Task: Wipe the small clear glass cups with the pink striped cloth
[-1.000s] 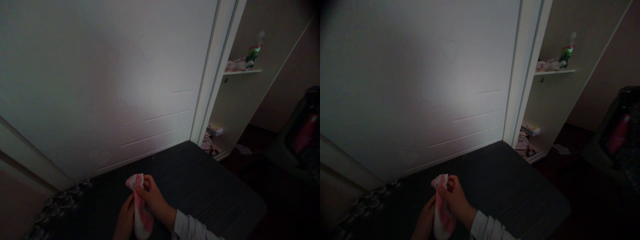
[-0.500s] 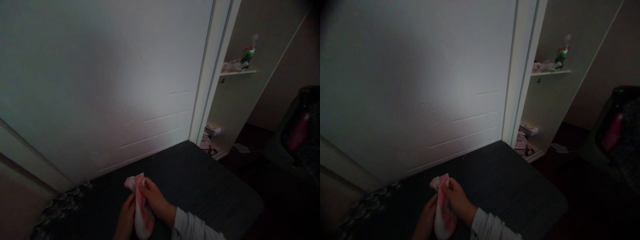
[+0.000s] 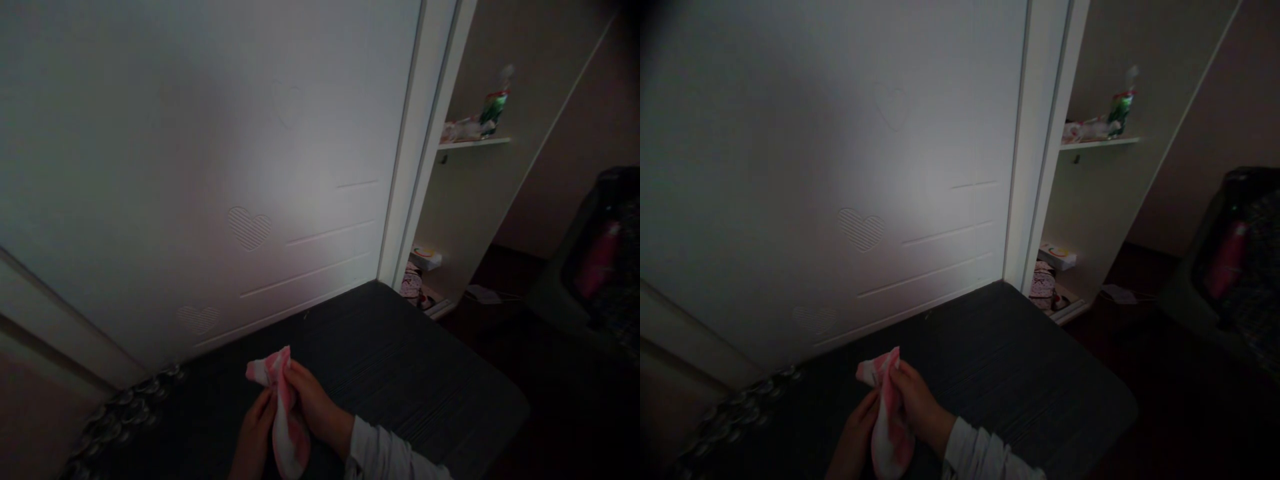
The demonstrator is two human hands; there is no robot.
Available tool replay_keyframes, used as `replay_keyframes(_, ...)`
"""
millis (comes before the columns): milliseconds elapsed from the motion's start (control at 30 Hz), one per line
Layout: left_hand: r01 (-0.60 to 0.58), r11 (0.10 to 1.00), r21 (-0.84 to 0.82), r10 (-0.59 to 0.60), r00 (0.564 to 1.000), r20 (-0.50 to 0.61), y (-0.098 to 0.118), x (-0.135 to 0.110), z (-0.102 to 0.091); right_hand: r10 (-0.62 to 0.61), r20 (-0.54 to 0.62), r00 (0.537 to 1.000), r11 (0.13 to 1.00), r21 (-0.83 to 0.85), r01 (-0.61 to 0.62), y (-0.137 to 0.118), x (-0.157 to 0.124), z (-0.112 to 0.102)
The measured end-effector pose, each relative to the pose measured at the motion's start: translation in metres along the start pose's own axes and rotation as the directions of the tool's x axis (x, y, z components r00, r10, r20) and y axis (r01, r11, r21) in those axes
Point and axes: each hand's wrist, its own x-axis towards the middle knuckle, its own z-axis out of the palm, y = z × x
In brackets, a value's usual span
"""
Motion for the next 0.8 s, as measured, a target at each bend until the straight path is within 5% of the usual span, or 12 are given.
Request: replay_keyframes(800,-0.020,1.000,-0.016,0.020,1.000,-0.003,0.0048,-0.0011,0.0038,-0.018,-0.024,1.000,0.997,0.074,0.019,0.0046,0.0029,-0.0075)
